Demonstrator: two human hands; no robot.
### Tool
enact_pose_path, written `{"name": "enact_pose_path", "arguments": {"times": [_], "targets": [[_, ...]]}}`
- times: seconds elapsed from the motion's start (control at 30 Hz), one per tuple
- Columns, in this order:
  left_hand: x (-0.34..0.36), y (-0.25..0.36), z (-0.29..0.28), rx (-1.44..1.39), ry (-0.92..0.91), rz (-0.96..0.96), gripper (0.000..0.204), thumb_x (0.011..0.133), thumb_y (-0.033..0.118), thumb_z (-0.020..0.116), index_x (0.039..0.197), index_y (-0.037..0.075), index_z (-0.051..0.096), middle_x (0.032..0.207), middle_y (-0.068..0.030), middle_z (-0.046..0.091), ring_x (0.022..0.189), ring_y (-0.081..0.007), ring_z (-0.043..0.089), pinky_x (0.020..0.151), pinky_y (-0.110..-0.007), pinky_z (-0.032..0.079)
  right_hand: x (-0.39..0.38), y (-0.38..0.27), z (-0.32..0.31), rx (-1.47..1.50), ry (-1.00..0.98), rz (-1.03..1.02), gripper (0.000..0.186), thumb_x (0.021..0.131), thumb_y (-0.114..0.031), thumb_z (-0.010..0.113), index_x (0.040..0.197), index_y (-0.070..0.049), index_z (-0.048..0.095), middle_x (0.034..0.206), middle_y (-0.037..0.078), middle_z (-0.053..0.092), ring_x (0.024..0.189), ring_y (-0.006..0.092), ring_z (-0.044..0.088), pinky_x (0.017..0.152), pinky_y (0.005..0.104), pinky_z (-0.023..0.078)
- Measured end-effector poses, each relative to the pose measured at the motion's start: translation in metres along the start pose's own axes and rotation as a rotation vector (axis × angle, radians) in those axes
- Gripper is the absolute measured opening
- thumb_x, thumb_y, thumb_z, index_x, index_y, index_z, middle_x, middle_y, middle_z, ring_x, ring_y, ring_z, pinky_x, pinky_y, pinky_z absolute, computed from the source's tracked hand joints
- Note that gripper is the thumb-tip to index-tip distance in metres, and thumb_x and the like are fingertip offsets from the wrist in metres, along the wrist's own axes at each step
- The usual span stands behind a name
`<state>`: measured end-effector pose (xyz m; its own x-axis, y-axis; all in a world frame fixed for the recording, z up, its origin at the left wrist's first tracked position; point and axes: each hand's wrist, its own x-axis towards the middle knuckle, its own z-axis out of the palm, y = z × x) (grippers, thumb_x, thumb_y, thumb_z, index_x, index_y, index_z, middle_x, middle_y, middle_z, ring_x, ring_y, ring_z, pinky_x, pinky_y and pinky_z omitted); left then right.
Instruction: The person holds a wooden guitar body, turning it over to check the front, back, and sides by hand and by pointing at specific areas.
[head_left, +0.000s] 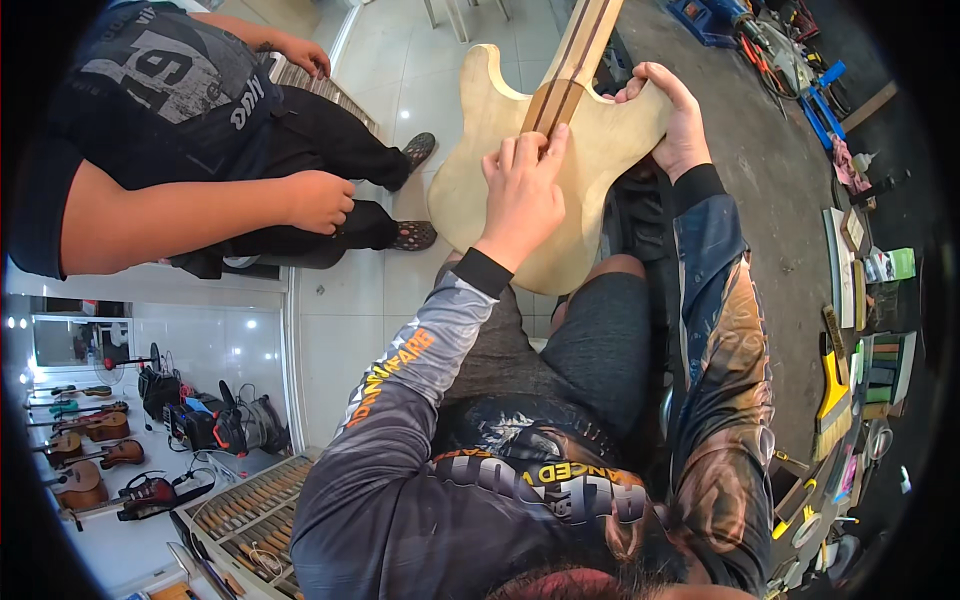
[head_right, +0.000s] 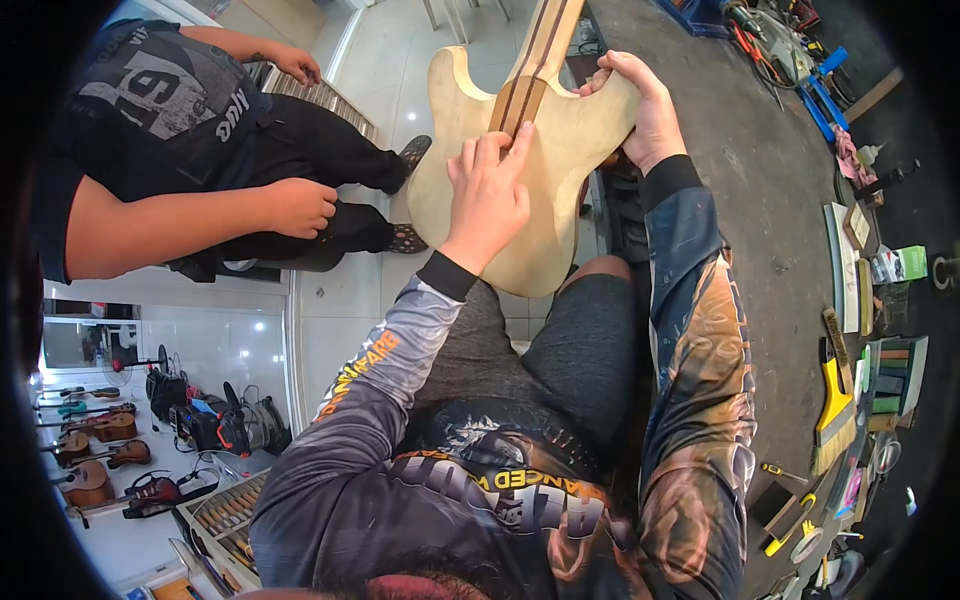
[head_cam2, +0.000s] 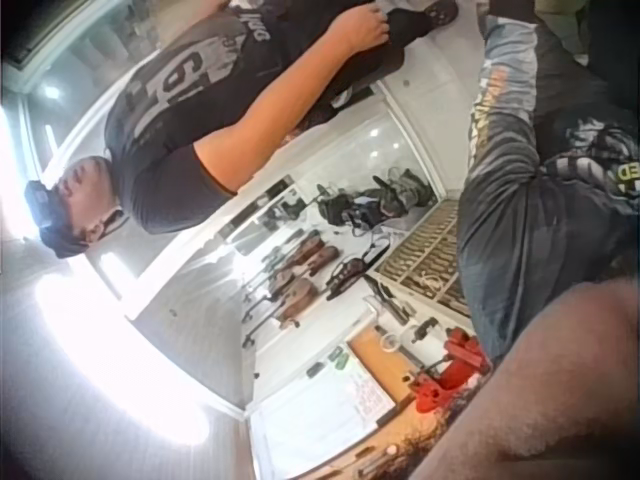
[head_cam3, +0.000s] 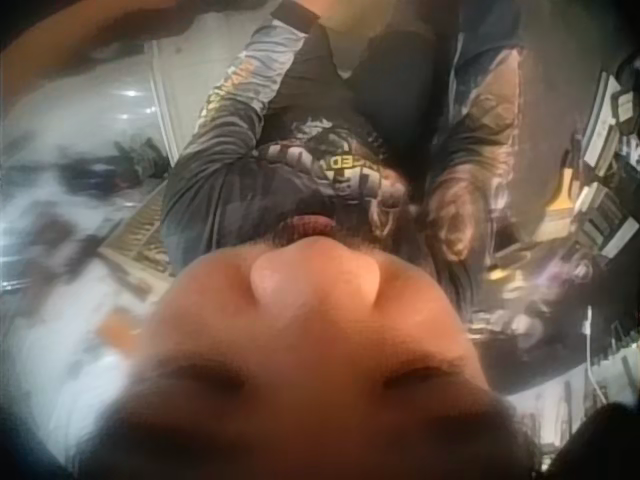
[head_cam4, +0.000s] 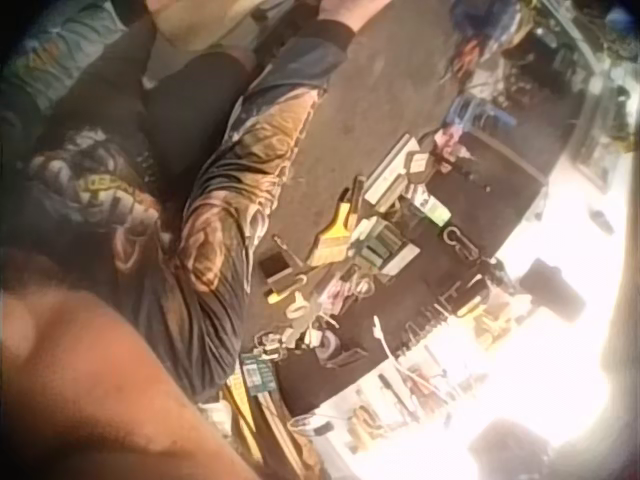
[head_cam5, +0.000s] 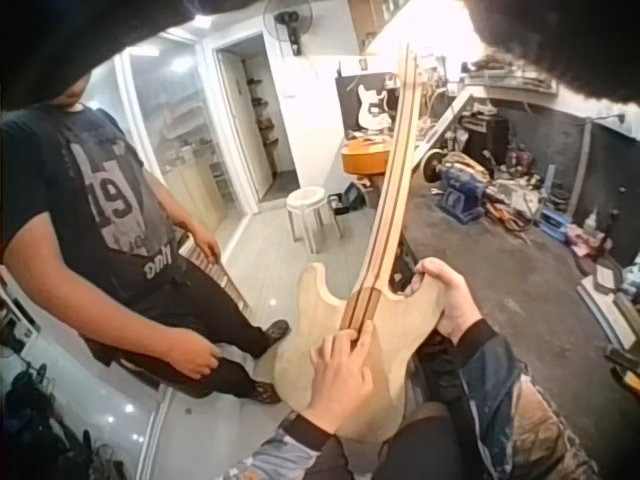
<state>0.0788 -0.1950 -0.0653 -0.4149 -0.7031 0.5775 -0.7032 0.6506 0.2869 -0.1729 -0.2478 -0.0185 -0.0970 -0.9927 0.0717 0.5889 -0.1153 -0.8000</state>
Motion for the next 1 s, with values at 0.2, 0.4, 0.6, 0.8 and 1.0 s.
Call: {"name": "enact_pose_path", "arguments": {"times": [0.2,0.4,0.6,0.8,1.0], "targets": [[0.012,0.015,0.004,-0.026,0.005,0.05,0.077,0.079,0.001,0.065,0.155,0.012,0.06,0.124,-0.0099,0.057,0.12,-0.0313,0.052,0.101,-0.052,0.038,0.0,0.001,0.002,-0.004,-0.004,-0.012,0.027,0.098,-0.029,0.073,0.109,-0.005,0.066,0.088,0.009,0.068,0.09,0.0278,0.072,0.091,0.0432,0.058],[0.029,0.033,0.003,-0.045,0.016,0.09,0.073,0.08,0.003,0.066,0.153,0.012,0.062,0.122,-0.0091,0.057,0.119,-0.0309,0.052,0.1,-0.051,0.039,0.001,0.001,-0.001,0.011,-0.014,-0.006,0.027,0.098,-0.029,0.072,0.108,-0.005,0.067,0.089,0.008,0.068,0.091,0.0283,0.073,0.09,0.0432,0.058],[0.048,0.049,0.004,-0.043,0.058,0.116,0.072,0.081,0.004,0.066,0.152,0.012,0.063,0.119,-0.0088,0.057,0.115,-0.0301,0.053,0.097,-0.049,0.04,0.001,0.002,-0.001,0.022,-0.026,0.007,0.026,0.099,-0.03,0.072,0.108,-0.005,0.067,0.091,0.008,0.068,0.093,0.0287,0.074,0.089,0.043,0.059],[0.05,0.051,0.008,-0.038,0.064,0.119,0.07,0.08,0.006,0.068,0.15,0.011,0.065,0.116,-0.008,0.057,0.114,-0.0297,0.051,0.097,-0.049,0.038,0.0,0.0,-0.001,0.013,-0.051,0.002,0.026,0.099,-0.03,0.072,0.108,-0.006,0.067,0.09,0.008,0.068,0.093,0.0287,0.074,0.087,0.043,0.06],[0.038,0.043,0.007,-0.026,0.053,0.105,0.071,0.08,0.005,0.068,0.151,0.013,0.064,0.116,-0.0081,0.057,0.114,-0.0296,0.051,0.097,-0.049,0.037,0.0,0.0,0.0,0.002,-0.029,0.01,0.026,0.099,-0.03,0.072,0.107,-0.006,0.068,0.09,0.007,0.068,0.093,0.0288,0.074,0.087,0.0431,0.059]]}}
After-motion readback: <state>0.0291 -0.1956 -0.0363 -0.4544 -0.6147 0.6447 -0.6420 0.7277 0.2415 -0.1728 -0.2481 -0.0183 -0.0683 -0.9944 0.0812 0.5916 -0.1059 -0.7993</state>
